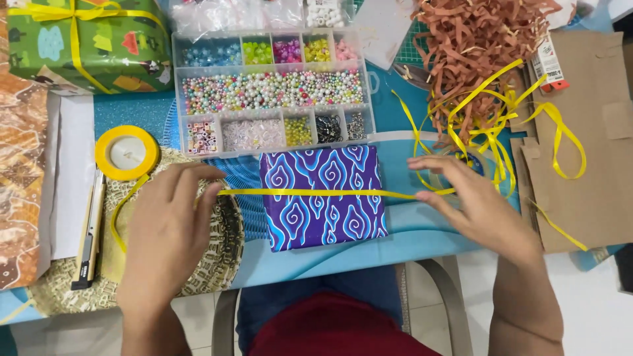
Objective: Wrapping a small blue patterned gift box with a yellow ribbon and tying a decorative bow.
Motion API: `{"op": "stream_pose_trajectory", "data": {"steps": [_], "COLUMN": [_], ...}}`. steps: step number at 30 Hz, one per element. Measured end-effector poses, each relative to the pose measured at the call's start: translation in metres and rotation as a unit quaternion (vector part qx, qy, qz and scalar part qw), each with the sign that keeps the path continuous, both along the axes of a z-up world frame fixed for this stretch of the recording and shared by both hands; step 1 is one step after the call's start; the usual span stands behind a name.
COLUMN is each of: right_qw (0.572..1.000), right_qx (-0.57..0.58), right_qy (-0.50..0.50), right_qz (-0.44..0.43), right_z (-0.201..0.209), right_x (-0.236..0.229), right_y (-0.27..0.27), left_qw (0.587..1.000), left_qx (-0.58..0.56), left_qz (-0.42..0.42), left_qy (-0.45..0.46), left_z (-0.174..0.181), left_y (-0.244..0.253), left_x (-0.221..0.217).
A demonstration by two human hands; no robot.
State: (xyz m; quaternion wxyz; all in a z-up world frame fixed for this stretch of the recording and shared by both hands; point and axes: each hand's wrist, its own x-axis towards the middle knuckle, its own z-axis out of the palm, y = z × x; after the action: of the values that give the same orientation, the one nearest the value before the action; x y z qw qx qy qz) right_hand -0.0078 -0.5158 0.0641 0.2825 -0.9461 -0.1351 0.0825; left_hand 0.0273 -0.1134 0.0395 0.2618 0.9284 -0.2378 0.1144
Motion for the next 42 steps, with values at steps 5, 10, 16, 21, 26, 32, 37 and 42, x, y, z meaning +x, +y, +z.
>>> {"op": "stream_pose_trajectory", "data": {"steps": [5, 10, 16, 21, 26, 32, 37, 42], "right_qw": [0.987, 0.959, 0.950, 0.951, 0.948, 0.944, 0.926, 0.925], "right_qx": [0.077, 0.160, 0.209, 0.235, 0.221, 0.210, 0.223, 0.272], "right_qy": [0.138, 0.230, 0.224, 0.193, 0.216, 0.237, 0.293, 0.250], "right_qz": [-0.042, -0.045, -0.058, -0.050, -0.074, -0.093, -0.086, -0.083], "right_z": [-0.025, -0.051, -0.060, -0.072, -0.066, -0.070, -0.076, -0.081], "right_x": [0.017, 0.025, 0.035, 0.037, 0.039, 0.040, 0.042, 0.038], "right_y": [0.021, 0.007, -0.015, -0.023, -0.029, -0.024, -0.020, -0.017], "left_qw": [0.970, 0.917, 0.886, 0.830, 0.814, 0.822, 0.796, 0.819], "left_qx": [-0.044, -0.017, -0.201, -0.250, -0.240, -0.200, -0.167, -0.167], "left_qz": [-0.063, -0.064, -0.121, -0.100, -0.111, -0.109, -0.101, -0.110], "left_qy": [0.230, 0.392, 0.401, 0.488, 0.517, 0.521, 0.573, 0.538], "left_z": [-0.018, -0.017, -0.031, -0.041, -0.024, -0.039, -0.059, -0.057], "left_y": [-0.012, -0.013, 0.003, 0.008, 0.024, 0.021, 0.013, 0.007], "left_x": [0.018, 0.033, 0.048, 0.048, 0.057, 0.061, 0.063, 0.059]}}
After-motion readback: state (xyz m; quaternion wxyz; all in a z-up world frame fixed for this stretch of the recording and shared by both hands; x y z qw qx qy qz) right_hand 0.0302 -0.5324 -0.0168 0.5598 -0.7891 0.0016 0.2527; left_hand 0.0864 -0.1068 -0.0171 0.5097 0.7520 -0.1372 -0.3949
